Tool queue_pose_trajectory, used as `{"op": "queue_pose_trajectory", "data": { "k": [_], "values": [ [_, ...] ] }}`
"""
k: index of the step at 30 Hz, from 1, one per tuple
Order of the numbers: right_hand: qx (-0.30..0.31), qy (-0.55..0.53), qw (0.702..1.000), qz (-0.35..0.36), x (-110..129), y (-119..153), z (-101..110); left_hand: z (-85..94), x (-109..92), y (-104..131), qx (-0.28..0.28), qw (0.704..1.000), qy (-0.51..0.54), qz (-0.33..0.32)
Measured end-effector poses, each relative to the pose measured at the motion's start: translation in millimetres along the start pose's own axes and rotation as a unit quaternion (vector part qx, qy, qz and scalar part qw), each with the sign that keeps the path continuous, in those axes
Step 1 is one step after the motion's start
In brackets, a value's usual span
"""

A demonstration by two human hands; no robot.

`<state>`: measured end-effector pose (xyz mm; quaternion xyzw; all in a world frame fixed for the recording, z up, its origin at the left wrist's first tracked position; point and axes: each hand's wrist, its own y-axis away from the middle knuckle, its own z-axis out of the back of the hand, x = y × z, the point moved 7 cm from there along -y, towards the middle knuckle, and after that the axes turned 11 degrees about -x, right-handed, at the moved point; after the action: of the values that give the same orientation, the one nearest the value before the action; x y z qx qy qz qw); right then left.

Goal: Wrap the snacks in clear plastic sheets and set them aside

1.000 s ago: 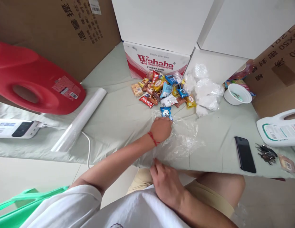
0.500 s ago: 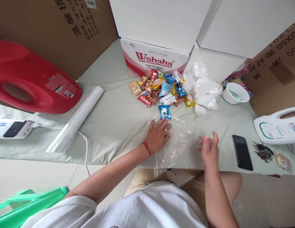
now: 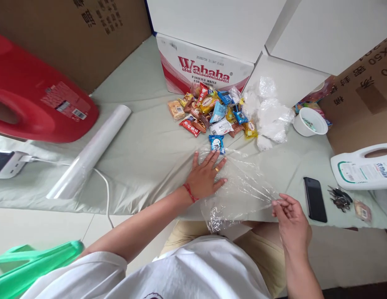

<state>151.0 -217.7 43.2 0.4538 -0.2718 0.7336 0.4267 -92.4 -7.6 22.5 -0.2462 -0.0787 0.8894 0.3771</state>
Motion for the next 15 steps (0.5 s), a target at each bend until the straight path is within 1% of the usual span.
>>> {"op": "queue_pose_trajectory", "data": {
  "k": [1, 2, 3, 4, 5, 6, 7, 8, 9, 10, 11, 12, 13, 14, 15],
  "values": [
    [0.035, 0.043, 0.998, 0.002, -7.8, 3.2, 6.9, -0.6, -0.2, 0.2, 0.003, 1.0, 0.001, -0.002],
    [0.083, 0.093, 0.992, 0.002, -15.6, 5.8, 12.3, -1.5, -0.4, 0.5, 0.006, 1.0, 0.003, -0.005],
    [0.128, 0.145, 0.981, 0.004, -21.7, 7.2, 17.7, -2.8, -0.6, 0.9, 0.01, 1.0, 0.004, -0.01],
    [0.153, 0.196, 0.969, 0.013, -24.1, 6.4, 24.1, -4.1, -1.0, 1.4, 0.014, 1.0, 0.006, -0.017],
    [0.153, 0.24, 0.958, 0.03, -21.2, 3.1, 30.9, -5.4, -1.3, 1.8, 0.017, 1.0, 0.007, -0.023],
    [0.124, 0.272, 0.952, 0.06, -11.7, -2.2, 37.0, -6.5, -1.5, 2.3, 0.021, 0.999, 0.007, -0.028],
    [0.08, 0.289, 0.949, 0.1, 3.2, -7.2, 40.1, -7.4, -1.6, 2.6, 0.023, 0.999, 0.007, -0.032],
    [0.043, 0.29, 0.945, 0.147, 21.2, -9.9, 37.3, -7.9, -1.9, 2.8, 0.025, 0.999, 0.006, -0.035],
    [0.03, 0.28, 0.938, 0.2, 39.6, -9.9, 26.7, -8.2, -2.2, 3.0, 0.026, 0.999, 0.005, -0.037],
    [0.05, 0.261, 0.929, 0.256, 55.6, -7.2, 8.0, -8.3, -2.7, 3.3, 0.027, 0.999, 0.004, -0.039],
    [0.106, 0.24, 0.913, 0.312, 67.3, -2.0, -17.7, -8.1, -3.2, 3.7, 0.027, 0.999, 0.003, -0.041],
    [0.168, 0.223, 0.886, 0.37, 74.8, 4.4, -45.2, -7.7, -3.5, 4.3, 0.026, 0.999, 0.002, -0.044],
    [0.218, 0.219, 0.857, 0.412, 76.1, 8.1, -70.6, -7.1, -3.5, 5.2, 0.024, 0.999, 0.001, -0.047],
    [0.249, 0.227, 0.833, 0.439, 72.0, 6.8, -92.5, -6.3, -2.9, 6.3, 0.023, 0.999, -0.001, -0.049],
    [0.255, 0.241, 0.821, 0.451, 64.8, -0.6, -109.4, -5.4, -1.5, 7.8, 0.022, 0.998, -0.003, -0.05]
  ]
}}
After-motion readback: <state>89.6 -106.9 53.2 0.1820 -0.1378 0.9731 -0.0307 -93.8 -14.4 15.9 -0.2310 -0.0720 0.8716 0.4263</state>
